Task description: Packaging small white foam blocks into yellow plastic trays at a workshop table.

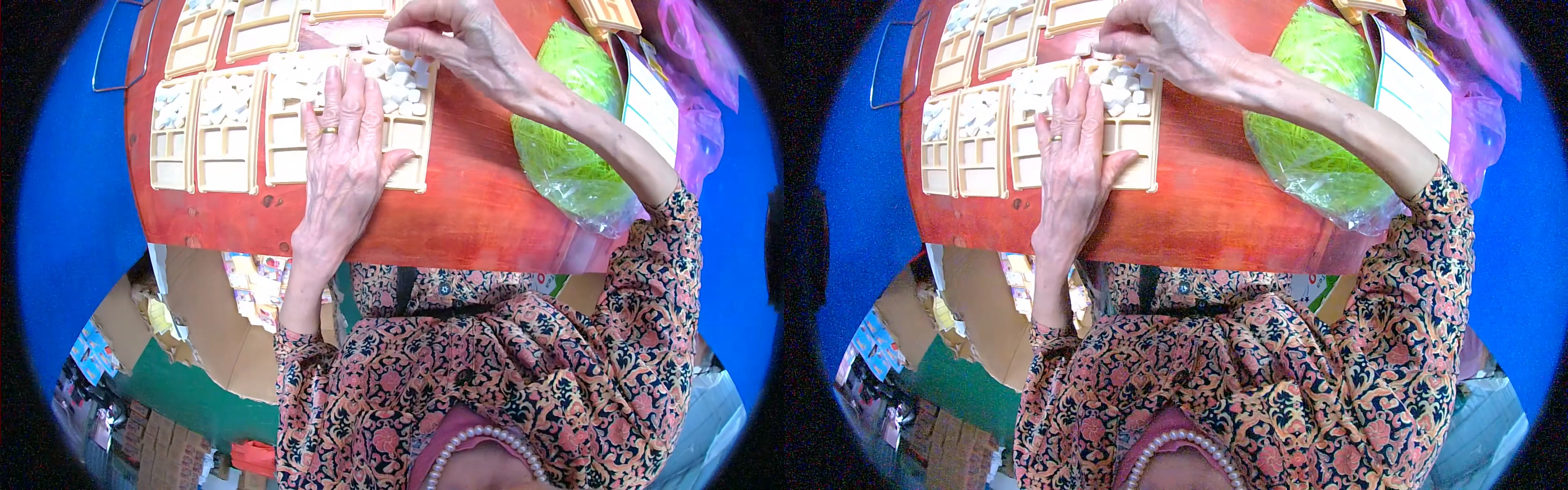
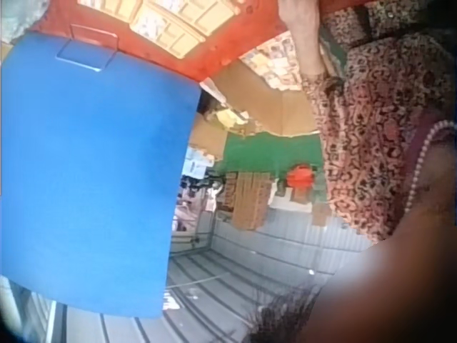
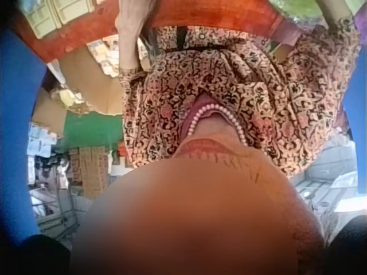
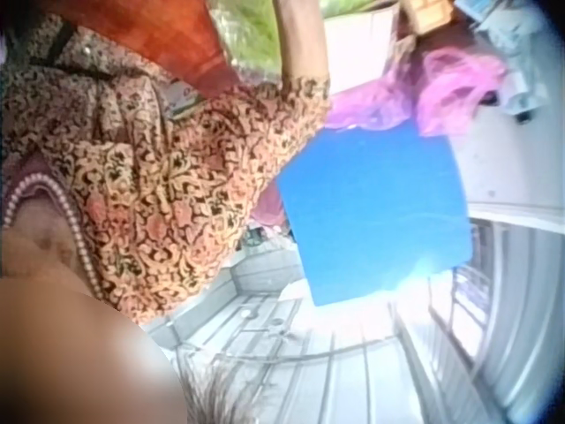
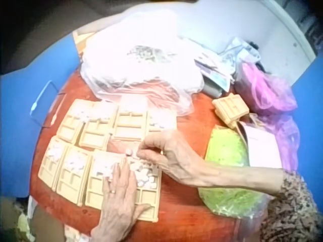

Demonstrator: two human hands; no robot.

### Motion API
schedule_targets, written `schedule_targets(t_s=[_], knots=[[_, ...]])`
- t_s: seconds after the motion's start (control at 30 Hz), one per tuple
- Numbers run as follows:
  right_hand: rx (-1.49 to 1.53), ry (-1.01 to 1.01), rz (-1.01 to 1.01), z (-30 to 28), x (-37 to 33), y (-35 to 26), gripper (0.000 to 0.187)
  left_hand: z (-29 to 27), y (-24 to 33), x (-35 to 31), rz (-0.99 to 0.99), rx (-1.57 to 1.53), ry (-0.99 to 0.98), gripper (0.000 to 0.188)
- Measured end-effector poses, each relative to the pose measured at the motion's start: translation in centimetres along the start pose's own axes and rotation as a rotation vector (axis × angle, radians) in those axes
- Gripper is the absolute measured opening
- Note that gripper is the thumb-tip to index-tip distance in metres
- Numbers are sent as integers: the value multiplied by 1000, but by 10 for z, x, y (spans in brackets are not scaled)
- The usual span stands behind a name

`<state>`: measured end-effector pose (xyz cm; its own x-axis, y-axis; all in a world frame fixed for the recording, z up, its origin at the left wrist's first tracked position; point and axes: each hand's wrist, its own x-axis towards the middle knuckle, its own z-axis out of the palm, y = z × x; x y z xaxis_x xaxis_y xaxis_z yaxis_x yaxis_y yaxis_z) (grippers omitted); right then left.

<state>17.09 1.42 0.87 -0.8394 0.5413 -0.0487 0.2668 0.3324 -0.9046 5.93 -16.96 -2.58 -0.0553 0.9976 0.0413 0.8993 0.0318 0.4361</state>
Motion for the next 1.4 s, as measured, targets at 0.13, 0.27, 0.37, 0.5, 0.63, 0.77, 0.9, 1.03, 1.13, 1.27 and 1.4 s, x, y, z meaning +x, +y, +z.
schedule_targets(t_s=[0.13, 0.27, 0.37, 0.5, 0.63, 0.77, 0.9, 1.03, 1.13, 1.27, 1.4], knots=[[-103, -144, -34, 8, -6, 9, 11, -1, -2, 1, 8, 38, 0, 88], [-212, -200, -95, 5, -6, 9, 13, -5, -1, 2, 1, 37, 3, 88], [-251, -126, -136, 0, 4, 6, 13, -7, 1, 2, -12, 22, -15, 89], [-387, -65, -388, -5, 25, 4, 11, -9, 1, 7, -16, 45, -5, 89], [-381, -335, -475, 10, 46, 8, 20, -15, 0, 3, -18, 105, -15, 89], [-426, -269, -740, 16, 56, 43, 24, -9, 7, 7, 1, 51, -30, 88], [-562, -320, -771, 20, 61, 50, 22, -1, 5, 2, 20, 72, -32, 88], [-255, -401, -570, 11, 61, 24, 9, -3, 8, -1, 2, 77, -21, 86], [-261, -478, -372, 0, 61, 3, 11, -11, 2, -5, -5, 35, -5, 82], [-137, -431, -189, -13, 63, -8, 10, -24, -24, 4, -98, 128, 86, 80], [-258, -359, -151, -19, 61, -17, 16, -36, -32, 2, -151, 77, 39, 77]])
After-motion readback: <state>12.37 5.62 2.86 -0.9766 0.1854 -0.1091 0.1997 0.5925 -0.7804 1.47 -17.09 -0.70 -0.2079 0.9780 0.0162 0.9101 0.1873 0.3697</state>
